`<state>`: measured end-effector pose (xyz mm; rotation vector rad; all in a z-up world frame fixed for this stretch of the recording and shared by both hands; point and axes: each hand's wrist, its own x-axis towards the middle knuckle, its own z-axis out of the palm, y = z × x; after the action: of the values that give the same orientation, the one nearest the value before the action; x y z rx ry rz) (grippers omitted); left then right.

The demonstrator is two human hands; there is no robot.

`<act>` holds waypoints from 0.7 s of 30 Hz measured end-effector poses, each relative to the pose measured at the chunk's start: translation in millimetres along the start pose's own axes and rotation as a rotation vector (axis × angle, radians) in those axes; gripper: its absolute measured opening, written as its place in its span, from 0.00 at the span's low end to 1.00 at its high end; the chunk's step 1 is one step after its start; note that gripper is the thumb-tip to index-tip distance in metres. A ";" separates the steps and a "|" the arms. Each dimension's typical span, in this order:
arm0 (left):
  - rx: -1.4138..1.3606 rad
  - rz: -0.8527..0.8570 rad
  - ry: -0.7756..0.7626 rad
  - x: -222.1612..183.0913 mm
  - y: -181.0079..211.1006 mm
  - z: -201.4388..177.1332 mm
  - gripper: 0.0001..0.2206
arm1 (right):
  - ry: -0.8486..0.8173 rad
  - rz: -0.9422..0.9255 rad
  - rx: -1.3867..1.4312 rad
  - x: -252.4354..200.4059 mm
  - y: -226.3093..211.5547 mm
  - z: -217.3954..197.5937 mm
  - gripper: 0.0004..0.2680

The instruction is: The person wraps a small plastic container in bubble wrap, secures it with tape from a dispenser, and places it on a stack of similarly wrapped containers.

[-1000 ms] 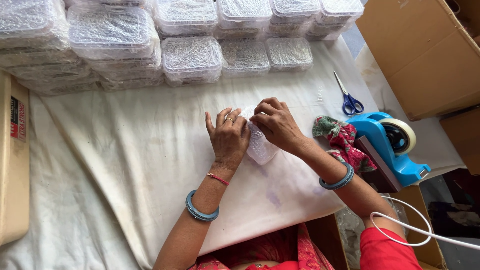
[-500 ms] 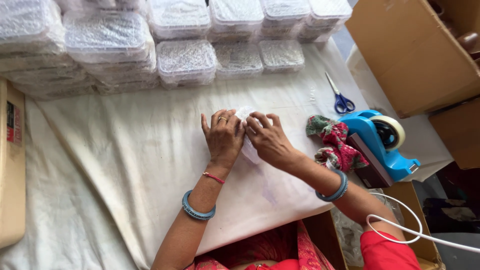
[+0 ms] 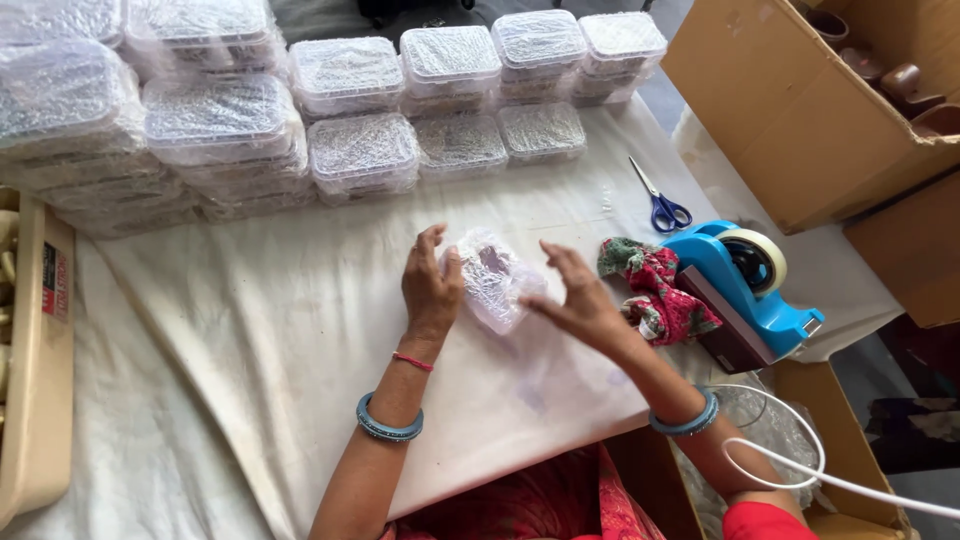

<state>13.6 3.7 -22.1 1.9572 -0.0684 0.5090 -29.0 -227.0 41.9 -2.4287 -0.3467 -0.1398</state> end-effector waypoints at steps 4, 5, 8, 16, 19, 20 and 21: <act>0.188 0.164 0.063 0.4 -6.1 -2.1 0.13 | -0.067 -0.089 -0.053 -9.7 -6.2 14.5 0.41; 0.167 0.083 0.012 0.1 0.9 -4.2 0.11 | -0.086 -0.090 -0.084 -8.5 -4.6 16.4 0.43; 0.126 0.031 -0.003 2.6 -6.4 -5.3 0.11 | -0.129 -0.069 0.030 11.8 5.4 10.2 0.45; 0.099 0.098 0.079 2.5 12.1 -15.7 0.12 | -0.115 -0.266 0.109 65.4 22.0 2.6 0.30; 0.147 0.048 -0.011 1.4 19.0 -15.9 0.17 | -0.091 -0.330 -0.027 71.2 1.8 19.4 0.24; 0.210 0.102 -0.006 0.1 15.9 -14.2 0.14 | -0.091 -0.354 -0.161 72.7 -1.8 25.5 0.22; 0.275 0.157 0.003 0.2 12.6 -13.7 0.12 | -0.090 -0.383 -0.293 76.1 -6.4 32.2 0.21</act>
<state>6.0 10.4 -6.4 2.2314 -0.1584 0.6521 42.5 -185.6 35.4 -2.6334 -0.8866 -0.2644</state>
